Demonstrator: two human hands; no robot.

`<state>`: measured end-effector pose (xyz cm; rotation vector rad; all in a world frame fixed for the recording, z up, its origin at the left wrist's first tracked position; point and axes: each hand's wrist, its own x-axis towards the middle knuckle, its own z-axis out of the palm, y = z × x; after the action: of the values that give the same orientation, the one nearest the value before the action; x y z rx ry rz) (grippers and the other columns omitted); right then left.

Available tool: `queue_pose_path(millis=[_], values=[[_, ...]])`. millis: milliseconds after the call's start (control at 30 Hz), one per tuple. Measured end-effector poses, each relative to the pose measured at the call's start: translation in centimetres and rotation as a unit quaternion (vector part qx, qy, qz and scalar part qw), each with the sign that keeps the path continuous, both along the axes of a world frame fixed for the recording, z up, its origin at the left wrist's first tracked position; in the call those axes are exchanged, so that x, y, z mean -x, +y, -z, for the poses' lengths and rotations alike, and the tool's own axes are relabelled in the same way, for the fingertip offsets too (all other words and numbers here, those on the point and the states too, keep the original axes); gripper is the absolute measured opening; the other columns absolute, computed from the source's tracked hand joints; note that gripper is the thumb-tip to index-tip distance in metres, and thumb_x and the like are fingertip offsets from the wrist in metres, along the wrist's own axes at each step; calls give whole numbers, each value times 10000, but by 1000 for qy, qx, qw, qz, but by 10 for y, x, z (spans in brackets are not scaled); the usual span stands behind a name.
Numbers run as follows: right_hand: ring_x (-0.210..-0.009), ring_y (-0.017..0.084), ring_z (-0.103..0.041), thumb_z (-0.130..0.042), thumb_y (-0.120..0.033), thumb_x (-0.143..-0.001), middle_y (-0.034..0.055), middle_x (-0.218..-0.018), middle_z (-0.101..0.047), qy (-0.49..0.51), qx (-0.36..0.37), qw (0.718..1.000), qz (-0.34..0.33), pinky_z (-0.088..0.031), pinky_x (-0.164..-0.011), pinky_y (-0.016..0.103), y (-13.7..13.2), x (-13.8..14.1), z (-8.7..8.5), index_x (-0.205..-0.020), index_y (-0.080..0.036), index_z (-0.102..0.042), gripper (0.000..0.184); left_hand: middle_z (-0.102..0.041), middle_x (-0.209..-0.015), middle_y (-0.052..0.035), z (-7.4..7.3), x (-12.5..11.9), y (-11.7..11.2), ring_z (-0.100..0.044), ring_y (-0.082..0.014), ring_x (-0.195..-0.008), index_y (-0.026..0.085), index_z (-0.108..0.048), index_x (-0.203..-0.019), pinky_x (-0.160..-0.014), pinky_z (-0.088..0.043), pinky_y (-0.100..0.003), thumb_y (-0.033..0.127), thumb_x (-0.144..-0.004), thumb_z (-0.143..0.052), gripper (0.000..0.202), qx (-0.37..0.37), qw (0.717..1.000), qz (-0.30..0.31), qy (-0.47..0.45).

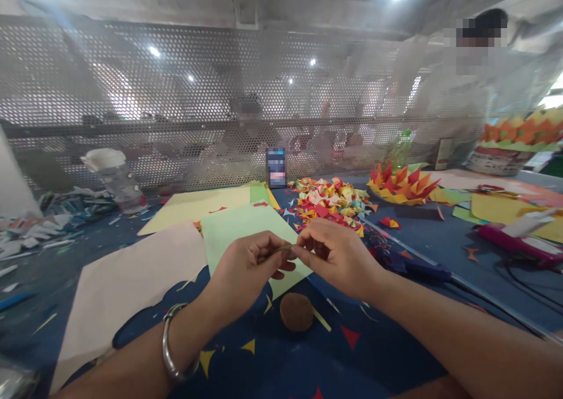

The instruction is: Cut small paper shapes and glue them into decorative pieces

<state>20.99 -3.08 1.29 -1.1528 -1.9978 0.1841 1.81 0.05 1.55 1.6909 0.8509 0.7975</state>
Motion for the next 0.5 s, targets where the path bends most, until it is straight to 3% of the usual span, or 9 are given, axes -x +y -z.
queue_pose_path(millis=[367,500], values=[[-608,90,-484,-578,-266,-905,0,-745,-559,41,23,998,-39,-394,-545,216,0,2,-2,-810,-166,-610,141,-727,-834,-30,0,1,-1,-713,-167,-802,192,-640,-911,-681,-552,-266,280,-891,-566,117,-60,998,5,3],[-620,87,-484,-560,-263,-923,-7,-743,-549,38,26,998,-52,-388,-563,220,-1,1,-1,-809,-164,-613,160,-727,-812,-20,-1,3,-3,-695,-159,-785,201,-631,-902,-686,-537,-271,277,-893,-540,119,-94,994,-4,52]])
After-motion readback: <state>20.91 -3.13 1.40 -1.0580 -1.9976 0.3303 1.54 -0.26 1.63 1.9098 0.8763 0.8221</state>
